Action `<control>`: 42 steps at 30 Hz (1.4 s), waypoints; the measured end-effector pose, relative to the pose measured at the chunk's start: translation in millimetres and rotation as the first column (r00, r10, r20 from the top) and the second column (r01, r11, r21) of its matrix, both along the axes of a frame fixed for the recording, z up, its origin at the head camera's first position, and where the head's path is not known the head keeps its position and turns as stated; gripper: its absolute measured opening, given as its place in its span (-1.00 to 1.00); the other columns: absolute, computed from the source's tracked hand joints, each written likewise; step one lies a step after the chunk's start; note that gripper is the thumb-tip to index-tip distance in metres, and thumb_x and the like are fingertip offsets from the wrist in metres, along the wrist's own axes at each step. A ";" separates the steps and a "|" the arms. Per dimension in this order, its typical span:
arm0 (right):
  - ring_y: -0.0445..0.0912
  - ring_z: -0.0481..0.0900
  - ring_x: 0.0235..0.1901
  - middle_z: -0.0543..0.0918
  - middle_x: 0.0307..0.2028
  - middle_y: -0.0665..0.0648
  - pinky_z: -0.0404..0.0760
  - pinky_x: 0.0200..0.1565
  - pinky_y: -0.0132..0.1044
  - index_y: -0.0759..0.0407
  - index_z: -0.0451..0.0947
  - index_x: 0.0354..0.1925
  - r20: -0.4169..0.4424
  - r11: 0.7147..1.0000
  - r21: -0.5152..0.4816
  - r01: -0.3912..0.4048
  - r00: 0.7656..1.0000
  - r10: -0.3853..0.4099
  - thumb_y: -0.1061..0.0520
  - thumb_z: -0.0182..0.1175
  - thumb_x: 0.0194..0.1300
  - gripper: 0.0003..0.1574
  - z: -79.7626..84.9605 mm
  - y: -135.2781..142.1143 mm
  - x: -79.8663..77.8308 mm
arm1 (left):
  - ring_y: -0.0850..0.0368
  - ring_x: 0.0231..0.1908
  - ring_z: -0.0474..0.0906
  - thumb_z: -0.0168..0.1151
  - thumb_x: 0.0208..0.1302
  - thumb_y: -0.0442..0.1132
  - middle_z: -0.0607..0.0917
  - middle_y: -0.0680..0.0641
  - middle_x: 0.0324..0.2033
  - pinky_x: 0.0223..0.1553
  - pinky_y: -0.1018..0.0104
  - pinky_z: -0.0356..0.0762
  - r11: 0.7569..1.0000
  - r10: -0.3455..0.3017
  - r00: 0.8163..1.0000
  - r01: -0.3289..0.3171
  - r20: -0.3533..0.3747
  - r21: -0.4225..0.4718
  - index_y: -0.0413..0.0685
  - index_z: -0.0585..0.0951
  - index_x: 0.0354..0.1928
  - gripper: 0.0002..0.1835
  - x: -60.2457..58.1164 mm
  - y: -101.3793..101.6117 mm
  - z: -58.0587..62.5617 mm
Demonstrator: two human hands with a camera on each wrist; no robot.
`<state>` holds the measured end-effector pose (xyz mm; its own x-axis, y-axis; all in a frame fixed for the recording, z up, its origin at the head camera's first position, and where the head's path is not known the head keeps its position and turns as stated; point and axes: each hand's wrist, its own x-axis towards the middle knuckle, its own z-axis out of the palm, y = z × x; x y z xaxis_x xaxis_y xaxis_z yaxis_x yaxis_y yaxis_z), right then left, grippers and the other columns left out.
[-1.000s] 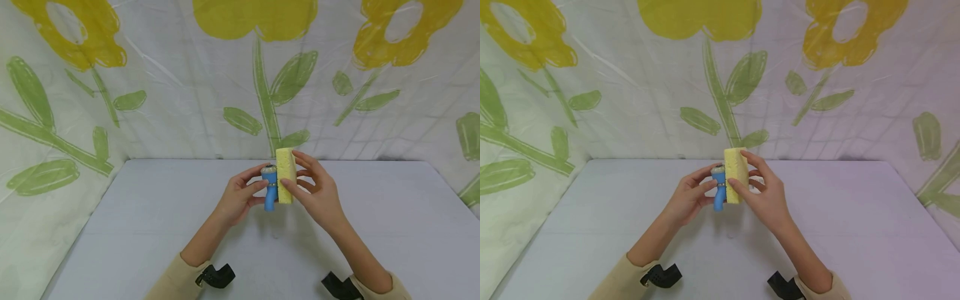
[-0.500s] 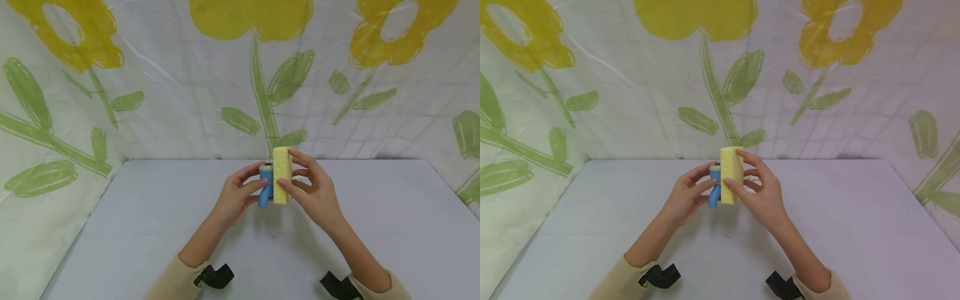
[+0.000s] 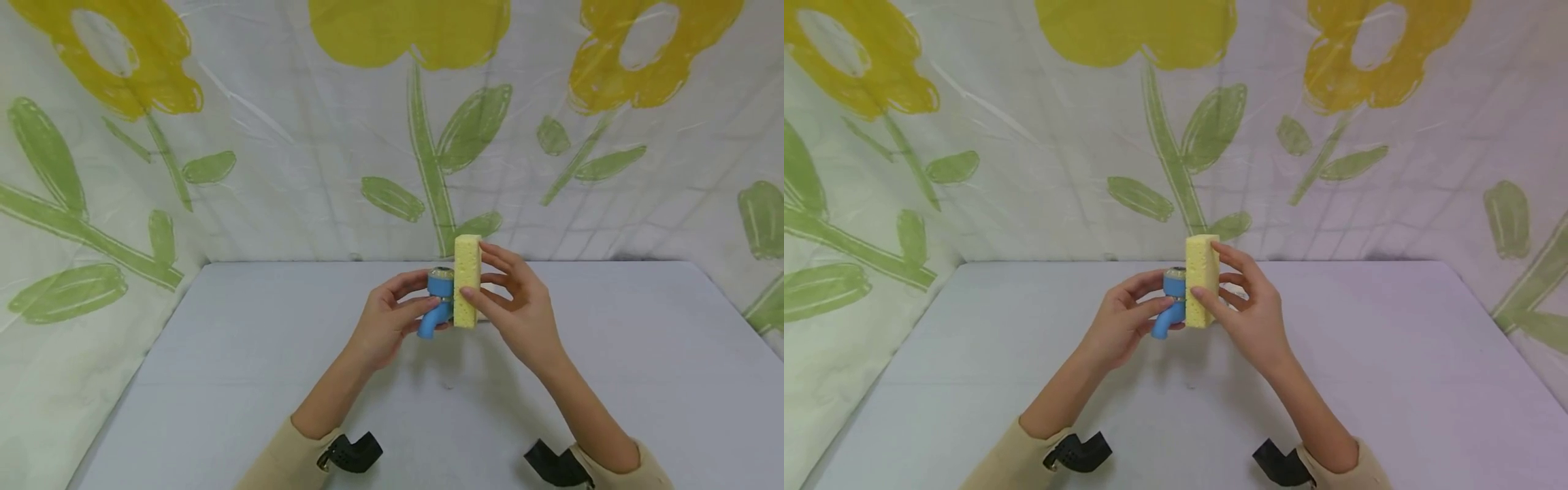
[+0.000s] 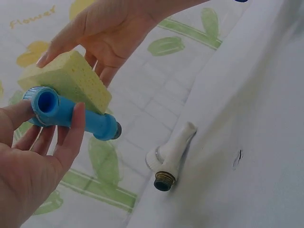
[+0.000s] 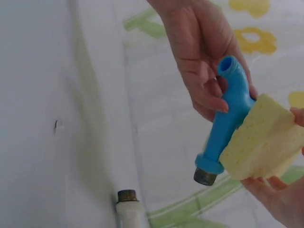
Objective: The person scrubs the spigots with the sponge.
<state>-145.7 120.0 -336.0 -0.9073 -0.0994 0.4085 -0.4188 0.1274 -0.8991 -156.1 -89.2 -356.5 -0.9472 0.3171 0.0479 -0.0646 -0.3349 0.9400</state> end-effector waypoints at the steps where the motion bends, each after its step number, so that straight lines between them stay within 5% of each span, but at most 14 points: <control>1: -0.07 0.63 0.03 0.53 0.29 0.07 0.73 0.07 -0.42 0.22 0.41 0.49 0.004 1.000 -0.005 0.001 1.000 -0.001 0.49 0.35 0.32 -0.18 0.1 -0.4 0.2 | 0.18 -0.19 0.78 0.19 0.43 -0.58 0.60 -0.17 0.16 -0.11 0.10 0.83 1.000 0.002 1.000 -0.002 0.000 -0.005 -0.43 0.44 0.42 -0.47 0.4 -0.1 0.8; 8: -0.04 0.63 0.01 0.52 0.28 0.10 0.74 0.07 -0.39 0.22 0.44 0.46 0.001 0.998 -0.063 -0.006 1.000 0.006 0.52 0.36 0.29 -0.18 0.9 -4.7 4.5 | 0.12 -0.02 0.76 0.29 0.33 -0.60 0.58 -0.18 0.15 0.00 0.02 0.81 0.997 0.019 0.999 -0.021 -0.029 -0.073 -0.38 0.50 0.40 -0.42 1.6 -0.9 3.6; 22: -0.05 0.60 0.02 0.54 0.26 0.09 0.75 0.04 -0.40 0.28 0.40 0.45 -0.073 0.981 -0.191 -0.015 0.997 0.001 0.64 0.27 0.25 -0.15 -1.0 -0.5 -0.4 | 0.20 -0.20 0.79 0.25 0.42 -0.56 0.64 -0.13 -0.06 -0.12 0.09 0.83 0.987 -0.051 0.997 0.040 -0.063 -0.158 -0.32 0.48 0.46 -0.43 2.3 -2.2 3.6; 32: -0.02 0.59 0.08 0.53 0.30 0.09 0.72 0.07 -0.41 0.11 0.44 0.44 -0.059 0.968 -0.235 -0.092 0.995 0.080 0.64 0.22 0.28 -0.13 -1.6 2.8 -2.5 | 0.24 -0.20 0.77 0.25 0.33 -0.65 0.73 -0.01 -0.09 -0.19 0.30 0.79 0.995 -0.002 0.998 -0.003 -0.056 -0.097 -0.48 0.50 0.35 -0.47 -0.7 -5.8 0.3; 39: -0.04 0.61 0.10 0.61 0.26 0.05 0.70 0.05 -0.41 0.04 0.41 0.46 0.009 0.950 -0.295 -0.101 0.994 0.108 0.50 0.15 0.44 -0.26 -1.2 6.7 -2.5 | 0.18 -0.14 0.78 0.20 0.32 -0.69 0.77 0.04 -0.07 -0.12 0.22 0.81 0.996 -0.077 0.989 0.081 -0.128 0.026 -0.23 0.69 0.19 -0.54 -1.4 -6.2 -6.1; 42: -0.04 0.60 0.10 0.60 0.24 0.07 0.75 -0.02 -0.38 -0.01 0.40 0.47 0.070 0.936 -0.334 -0.111 0.987 0.143 0.44 0.11 0.49 -0.30 0.0 8.7 -2.1 | 0.18 -0.12 0.78 0.20 0.30 -0.70 0.77 0.05 -0.05 -0.10 0.18 0.82 0.995 -0.084 0.983 0.091 -0.166 0.037 -0.39 0.64 0.21 -0.55 -0.6 -4.6 -7.4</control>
